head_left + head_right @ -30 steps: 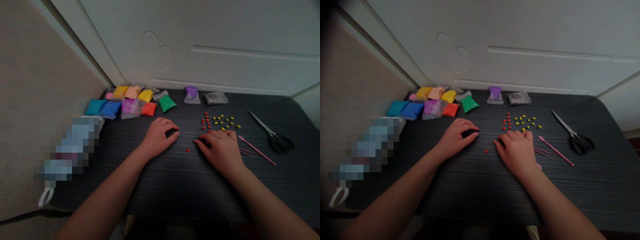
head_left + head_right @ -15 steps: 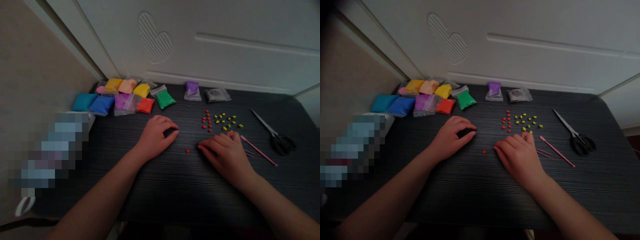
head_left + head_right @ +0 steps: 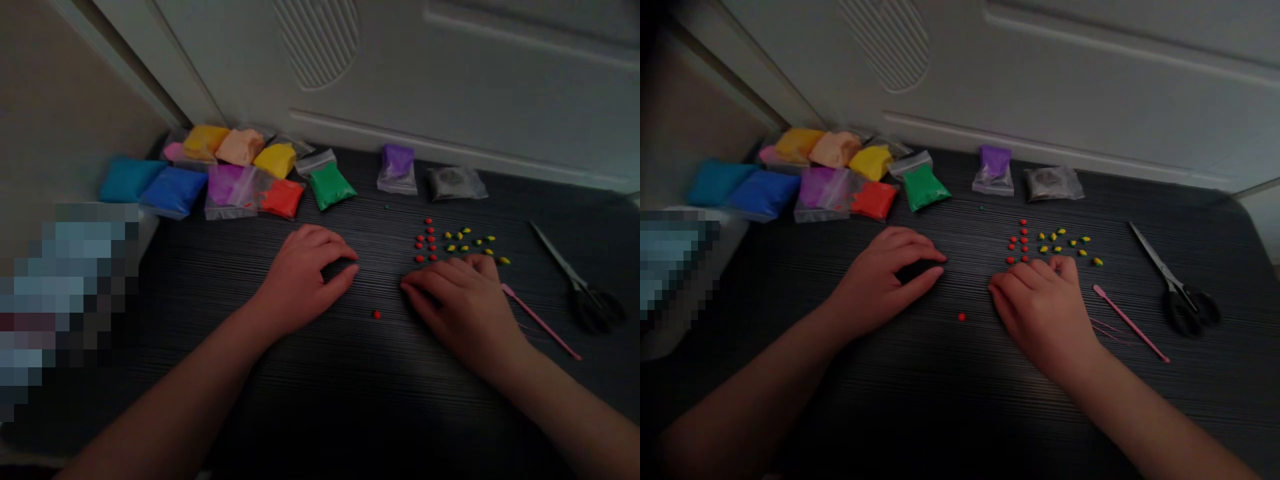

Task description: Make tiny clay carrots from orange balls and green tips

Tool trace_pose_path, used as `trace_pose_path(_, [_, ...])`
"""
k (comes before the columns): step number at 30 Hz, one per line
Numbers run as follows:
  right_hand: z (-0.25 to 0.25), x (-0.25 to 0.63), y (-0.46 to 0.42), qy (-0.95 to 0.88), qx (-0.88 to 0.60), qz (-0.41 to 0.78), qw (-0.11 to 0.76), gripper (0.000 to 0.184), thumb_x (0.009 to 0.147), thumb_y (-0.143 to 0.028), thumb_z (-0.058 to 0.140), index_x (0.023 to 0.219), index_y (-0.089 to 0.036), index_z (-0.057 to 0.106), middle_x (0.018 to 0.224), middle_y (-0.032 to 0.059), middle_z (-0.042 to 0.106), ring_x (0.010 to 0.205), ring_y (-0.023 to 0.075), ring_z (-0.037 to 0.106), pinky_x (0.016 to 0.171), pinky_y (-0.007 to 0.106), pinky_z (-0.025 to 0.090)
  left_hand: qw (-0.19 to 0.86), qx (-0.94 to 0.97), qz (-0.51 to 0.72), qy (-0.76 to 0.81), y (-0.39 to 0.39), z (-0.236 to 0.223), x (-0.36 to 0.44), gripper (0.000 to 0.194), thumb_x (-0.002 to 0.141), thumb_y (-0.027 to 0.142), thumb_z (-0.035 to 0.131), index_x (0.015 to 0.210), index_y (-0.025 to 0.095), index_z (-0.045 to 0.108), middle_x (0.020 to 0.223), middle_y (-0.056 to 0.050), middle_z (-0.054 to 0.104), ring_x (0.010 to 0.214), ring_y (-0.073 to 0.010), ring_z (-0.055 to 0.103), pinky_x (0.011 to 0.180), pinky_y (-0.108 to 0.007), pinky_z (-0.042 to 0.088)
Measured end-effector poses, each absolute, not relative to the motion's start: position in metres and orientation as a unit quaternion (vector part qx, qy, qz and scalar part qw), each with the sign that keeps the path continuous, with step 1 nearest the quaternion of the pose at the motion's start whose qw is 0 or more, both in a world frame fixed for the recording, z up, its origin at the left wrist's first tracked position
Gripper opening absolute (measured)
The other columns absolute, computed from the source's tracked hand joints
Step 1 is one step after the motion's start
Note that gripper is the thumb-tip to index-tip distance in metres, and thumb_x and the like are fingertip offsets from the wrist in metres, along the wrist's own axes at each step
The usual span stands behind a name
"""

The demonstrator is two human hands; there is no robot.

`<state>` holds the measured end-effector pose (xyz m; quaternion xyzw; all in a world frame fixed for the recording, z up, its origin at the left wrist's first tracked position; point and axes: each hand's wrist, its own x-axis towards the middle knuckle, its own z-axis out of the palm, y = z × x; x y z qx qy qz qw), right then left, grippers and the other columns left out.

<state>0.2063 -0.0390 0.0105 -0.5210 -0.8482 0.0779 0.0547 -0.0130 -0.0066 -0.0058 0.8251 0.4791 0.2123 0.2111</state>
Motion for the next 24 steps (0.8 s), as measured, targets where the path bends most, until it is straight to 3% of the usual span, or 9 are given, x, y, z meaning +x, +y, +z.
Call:
trace_pose_path(14, [0.0132, 0.2109, -0.0486, -0.85, -0.514, 0.077, 0.081, 0.016, 0.081, -0.03, 0.05, 0.095, -0.027, 0.057, 0.082, -0.0037, 0.062, 0.073, 0.0155, 0.051, 0.074, 0.036, 0.026, 0.208, 0.827, 0.208, 0.48, -0.0067, -0.005, -0.0135, 0.021, 0.078, 0.031, 0.049, 0.09, 0.019, 0.061, 0.093, -0.003, 0.059, 0.094, -0.0178, 0.048, 0.086, -0.035, 0.036])
trace_pose_path(24, [0.0083, 0.2049, -0.0447, -0.847, -0.52, 0.084, 0.063, 0.011, 0.082, -0.03, 0.047, 0.084, -0.025, 0.057, 0.077, -0.0032, 0.061, 0.075, 0.0163, 0.05, 0.075, 0.036, 0.025, 0.206, 0.827, 0.212, 0.479, -0.0072, -0.0062, -0.013, 0.021, 0.078, 0.032, 0.048, 0.09, 0.019, 0.061, 0.094, -0.003, 0.059, 0.094, -0.0179, 0.048, 0.085, -0.035, 0.036])
